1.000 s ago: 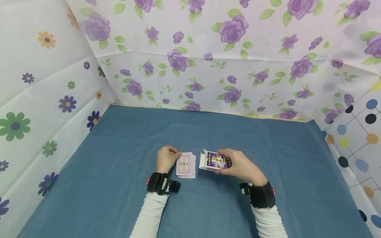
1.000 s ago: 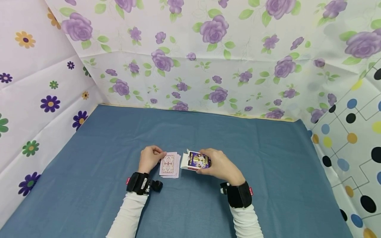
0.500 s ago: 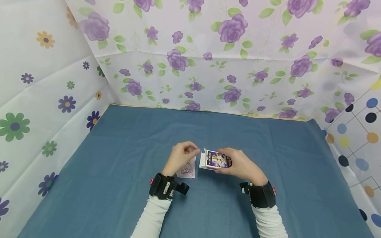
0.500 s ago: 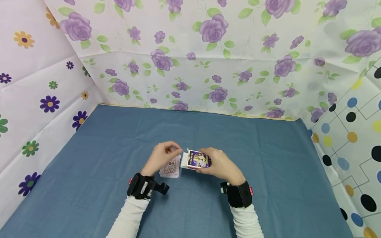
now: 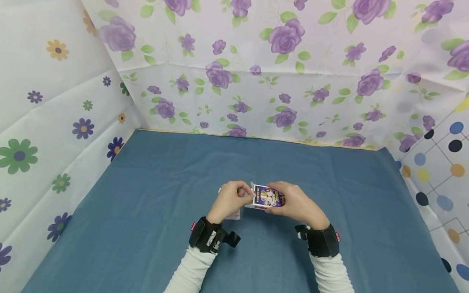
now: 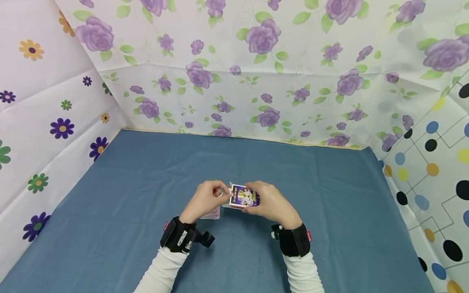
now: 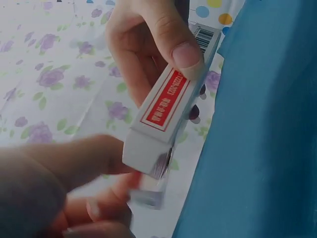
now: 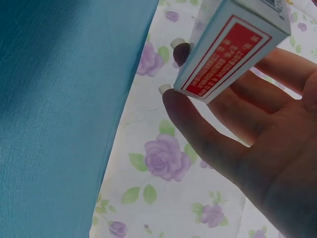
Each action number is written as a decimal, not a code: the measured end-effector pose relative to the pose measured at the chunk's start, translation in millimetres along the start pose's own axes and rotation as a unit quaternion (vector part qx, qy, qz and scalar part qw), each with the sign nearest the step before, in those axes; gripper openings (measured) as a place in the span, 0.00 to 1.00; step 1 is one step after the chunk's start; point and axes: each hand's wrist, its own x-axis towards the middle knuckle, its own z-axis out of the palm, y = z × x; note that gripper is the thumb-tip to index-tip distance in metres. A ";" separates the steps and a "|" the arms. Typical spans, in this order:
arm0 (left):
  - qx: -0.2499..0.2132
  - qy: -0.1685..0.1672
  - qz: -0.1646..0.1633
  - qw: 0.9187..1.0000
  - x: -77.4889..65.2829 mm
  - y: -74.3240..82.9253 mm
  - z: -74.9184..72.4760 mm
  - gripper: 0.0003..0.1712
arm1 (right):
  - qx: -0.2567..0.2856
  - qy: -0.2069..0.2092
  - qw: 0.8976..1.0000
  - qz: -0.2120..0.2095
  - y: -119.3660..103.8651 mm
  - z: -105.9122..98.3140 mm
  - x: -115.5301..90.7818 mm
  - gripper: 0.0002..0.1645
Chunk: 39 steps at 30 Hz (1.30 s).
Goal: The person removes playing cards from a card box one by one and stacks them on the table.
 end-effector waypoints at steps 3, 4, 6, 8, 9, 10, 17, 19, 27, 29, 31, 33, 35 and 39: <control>0.023 -0.008 -0.021 0.999 -1.9 1.8 -1.2 0.07 | 0.000 0.004 1.000 -0.001 -0.9 -0.5 -0.7 0.38; 0.024 -0.015 -0.025 0.999 -2.4 2.1 -1.7 0.08 | 0.002 0.003 1.000 0.000 -1.8 -1.1 -1.0 0.38; 0.019 -0.034 -0.025 0.999 -2.9 1.5 -2.4 0.09 | 0.004 0.002 1.000 -0.002 -4.5 -2.8 -1.7 0.38; 0.000 -0.054 -0.025 0.998 -2.6 0.4 -3.0 0.10 | 0.005 0.002 1.000 -0.007 -7.2 -4.6 -2.1 0.39; -0.015 -0.062 -0.027 0.998 -2.4 -0.1 -3.4 0.11 | 0.004 0.003 1.000 -0.009 -8.6 -5.5 -2.4 0.39; -0.033 -0.069 -0.032 0.997 -2.0 -0.8 -3.8 0.11 | 0.003 0.004 1.000 -0.010 -10.0 -6.3 -2.7 0.39; -0.119 -0.097 -0.068 0.986 0.1 -4.3 -8.6 0.10 | -0.009 0.016 1.000 -0.018 -12.7 -9.2 -3.5 0.39; -0.127 -0.105 -0.071 0.984 0.9 -5.3 -9.9 0.10 | -0.006 0.019 1.000 -0.019 -12.7 -9.9 -4.2 0.39; -0.168 -0.133 -0.069 0.974 3.6 -8.4 -19.2 0.12 | 0.010 0.017 1.000 -0.018 -9.2 -11.3 -4.9 0.38; -0.170 -0.140 -0.066 0.973 3.9 -9.5 -21.4 0.12 | 0.013 0.017 1.000 -0.019 -8.7 -11.5 -4.8 0.38; -0.172 -0.150 -0.064 0.972 4.4 -10.6 -23.2 0.13 | 0.017 0.016 1.000 -0.021 -8.5 -11.6 -4.6 0.38; -0.176 -0.157 -0.065 0.970 4.7 -11.5 -24.8 0.14 | 0.017 0.017 0.999 -0.021 -8.5 -11.6 -4.6 0.38; -0.182 -0.160 -0.066 0.968 4.9 -12.9 -26.9 0.14 | 0.016 0.018 1.000 -0.017 -7.7 -11.5 -4.8 0.38; -0.193 -0.150 -0.070 0.967 3.9 -17.9 -32.2 0.15 | 0.011 0.024 1.000 -0.004 -6.3 -11.5 -5.2 0.39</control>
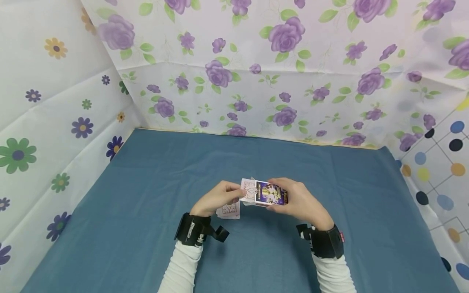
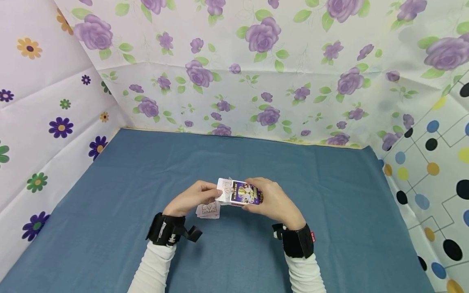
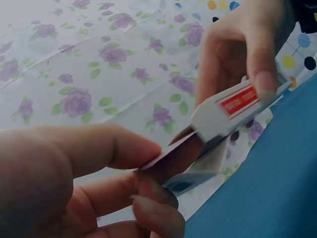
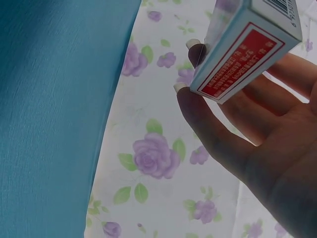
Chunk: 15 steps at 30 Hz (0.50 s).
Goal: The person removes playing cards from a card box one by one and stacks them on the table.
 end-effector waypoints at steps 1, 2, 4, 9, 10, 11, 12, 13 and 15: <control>-0.002 0.005 0.003 1.000 -0.8 -0.7 -1.8 0.15 | -0.001 0.002 1.000 0.003 0.3 -0.1 -0.1 0.39; -0.008 0.008 0.005 1.000 -1.5 -1.5 -3.7 0.15 | -0.003 0.004 1.000 0.006 0.4 -0.4 -0.2 0.39; -0.023 0.010 0.008 1.000 -3.5 -2.7 -7.7 0.16 | -0.007 0.007 1.000 0.008 1.1 -0.8 -0.2 0.39; -0.085 0.018 0.003 0.996 -7.9 -3.5 -16.0 0.17 | -0.014 0.009 1.000 0.014 2.4 -2.4 -0.5 0.40; -0.093 0.026 0.005 0.995 -8.1 -4.1 -17.4 0.18 | -0.015 0.009 1.000 0.015 2.6 -2.6 -0.5 0.40; -0.102 0.036 0.005 0.994 -8.5 -4.7 -18.4 0.18 | -0.016 0.009 1.000 0.016 2.8 -2.9 -0.6 0.40; -0.108 0.048 0.006 0.993 -8.5 -5.3 -19.3 0.18 | -0.017 0.009 1.000 0.016 3.0 -3.1 -0.6 0.40; -0.112 0.064 0.006 0.992 -8.2 -5.7 -19.9 0.18 | -0.016 0.009 1.000 0.017 3.2 -3.2 -0.7 0.39; -0.113 0.096 0.005 0.989 -7.8 -5.7 -20.3 0.20 | -0.014 0.009 1.000 0.018 3.2 -3.5 -0.9 0.40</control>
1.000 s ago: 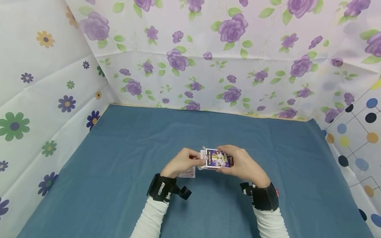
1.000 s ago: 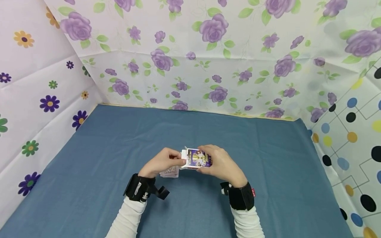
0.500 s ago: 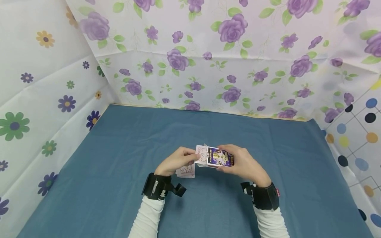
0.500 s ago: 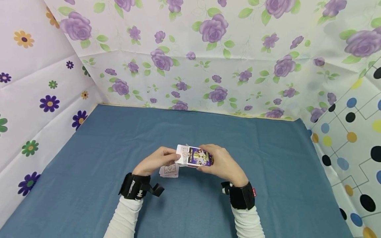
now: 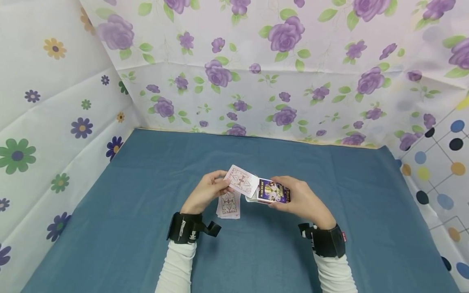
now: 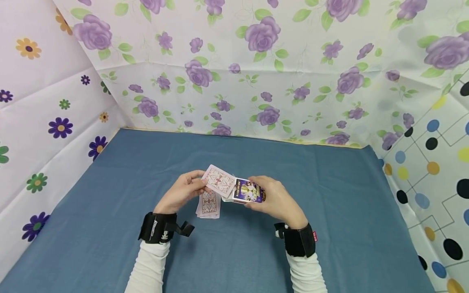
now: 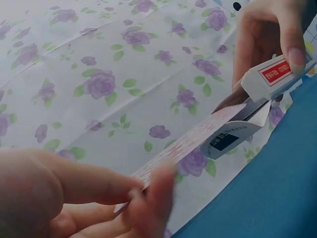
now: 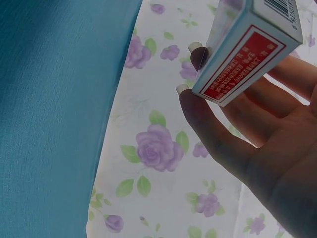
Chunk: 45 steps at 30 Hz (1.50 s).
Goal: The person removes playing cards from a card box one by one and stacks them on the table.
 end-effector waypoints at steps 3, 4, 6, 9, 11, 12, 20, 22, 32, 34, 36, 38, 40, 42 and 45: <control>-0.013 0.047 -0.002 0.999 0.1 0.6 -0.9 0.23 | 0.002 0.000 1.000 0.001 0.8 0.2 0.0 0.39; -0.017 0.064 -0.003 0.998 0.2 0.4 -1.3 0.23 | 0.003 0.000 1.000 0.002 0.9 0.3 0.0 0.39; -0.028 0.095 -0.002 0.995 0.5 -0.7 -3.2 0.23 | 0.002 0.002 1.000 0.003 1.4 0.3 0.1 0.39; -0.027 0.150 -0.008 0.988 2.5 -4.0 -7.2 0.20 | 0.000 0.006 1.000 0.004 2.2 0.3 0.3 0.40; -0.019 0.180 -0.014 0.983 4.3 -7.4 -10.1 0.18 | -0.002 0.008 1.000 0.002 3.1 0.3 0.2 0.40; -0.011 0.193 -0.017 0.981 5.3 -9.5 -11.5 0.17 | -0.004 0.009 1.000 0.001 3.5 0.4 0.4 0.40; 0.132 0.229 -0.030 0.964 13.0 -38.9 -18.8 0.13 | -0.005 0.010 1.000 -0.004 5.6 2.2 0.6 0.39; 0.174 0.229 -0.039 0.957 13.8 -45.4 -17.9 0.12 | -0.003 0.008 1.000 -0.005 5.6 2.2 0.3 0.39; 0.275 0.256 -0.041 0.926 14.5 -53.8 -8.5 0.09 | 0.004 0.002 1.000 0.004 5.7 1.6 -0.2 0.40; 0.282 0.256 -0.042 0.924 14.2 -53.5 -7.5 0.08 | 0.005 0.002 1.000 0.007 5.8 1.8 -0.3 0.40; 0.284 0.255 -0.047 0.923 14.2 -53.1 -6.7 0.07 | 0.004 0.004 1.000 0.006 6.0 2.0 -0.2 0.40; 0.285 0.254 -0.049 0.923 14.3 -53.1 -6.3 0.07 | 0.004 0.005 1.000 0.004 6.3 2.4 -0.1 0.39; 0.288 0.254 -0.049 0.922 14.9 -53.0 -5.6 0.06 | 0.005 0.005 1.000 0.003 6.3 2.7 0.2 0.39; 0.293 0.255 -0.046 0.921 15.5 -53.3 -4.9 0.06 | 0.004 0.004 1.000 0.002 6.5 3.2 0.6 0.39; 0.300 0.257 -0.039 0.918 16.3 -53.8 -3.9 0.06 | 0.003 0.004 1.000 0.001 6.1 3.5 1.2 0.39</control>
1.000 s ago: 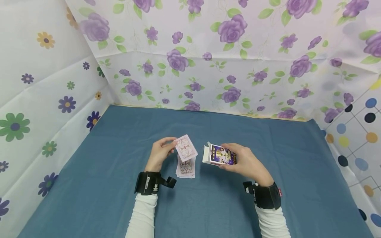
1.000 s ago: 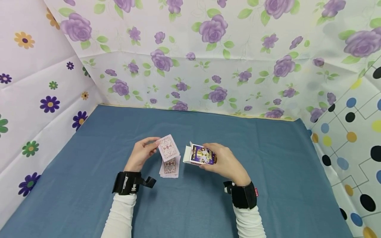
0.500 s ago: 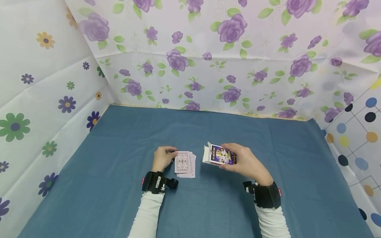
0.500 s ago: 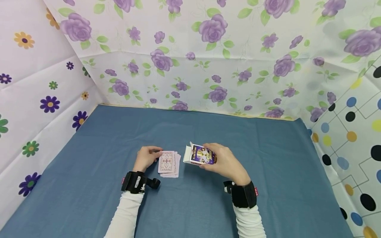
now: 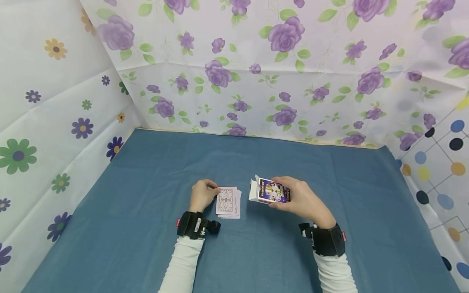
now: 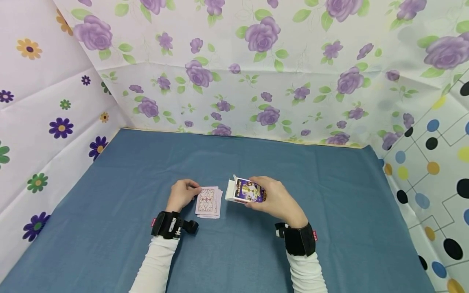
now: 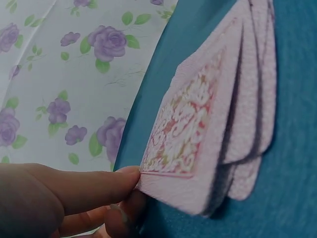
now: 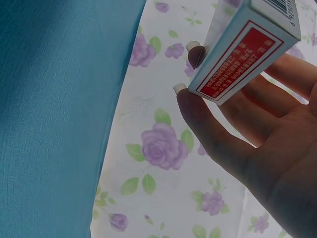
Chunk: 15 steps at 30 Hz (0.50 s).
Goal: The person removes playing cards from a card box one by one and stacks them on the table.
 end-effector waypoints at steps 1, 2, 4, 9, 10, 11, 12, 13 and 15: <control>0.003 0.001 0.003 1.000 -0.2 -0.2 0.4 0.06 | 0.000 0.000 1.000 0.000 0.2 0.1 0.0 0.39; 0.004 0.002 0.005 1.000 -0.3 -0.2 0.7 0.06 | 0.001 0.000 1.000 0.000 0.0 0.2 0.1 0.39; 0.008 0.002 0.006 1.000 -0.6 -0.1 1.2 0.06 | 0.002 0.000 1.000 -0.001 0.1 0.4 0.1 0.38; 0.014 0.004 0.000 1.000 -0.7 1.7 0.9 0.06 | 0.005 -0.005 1.000 0.001 0.9 0.1 1.0 0.38; 0.015 0.005 -0.001 1.000 -0.8 2.0 0.9 0.06 | 0.005 -0.006 1.000 0.001 0.9 0.2 1.2 0.38; 0.017 0.006 -0.002 1.000 -0.7 2.2 1.1 0.06 | 0.006 -0.007 1.000 0.001 1.0 0.3 1.3 0.38; 0.018 0.008 -0.001 1.000 -0.7 2.3 1.3 0.06 | 0.005 -0.008 1.000 0.001 0.9 0.3 1.4 0.38; 0.019 0.008 -0.001 1.000 -0.9 2.4 1.5 0.06 | 0.006 -0.009 1.000 0.001 0.9 0.4 1.3 0.38; 0.021 0.010 0.003 1.000 -1.5 2.6 1.8 0.06 | 0.008 -0.011 1.000 0.001 0.7 0.5 1.2 0.38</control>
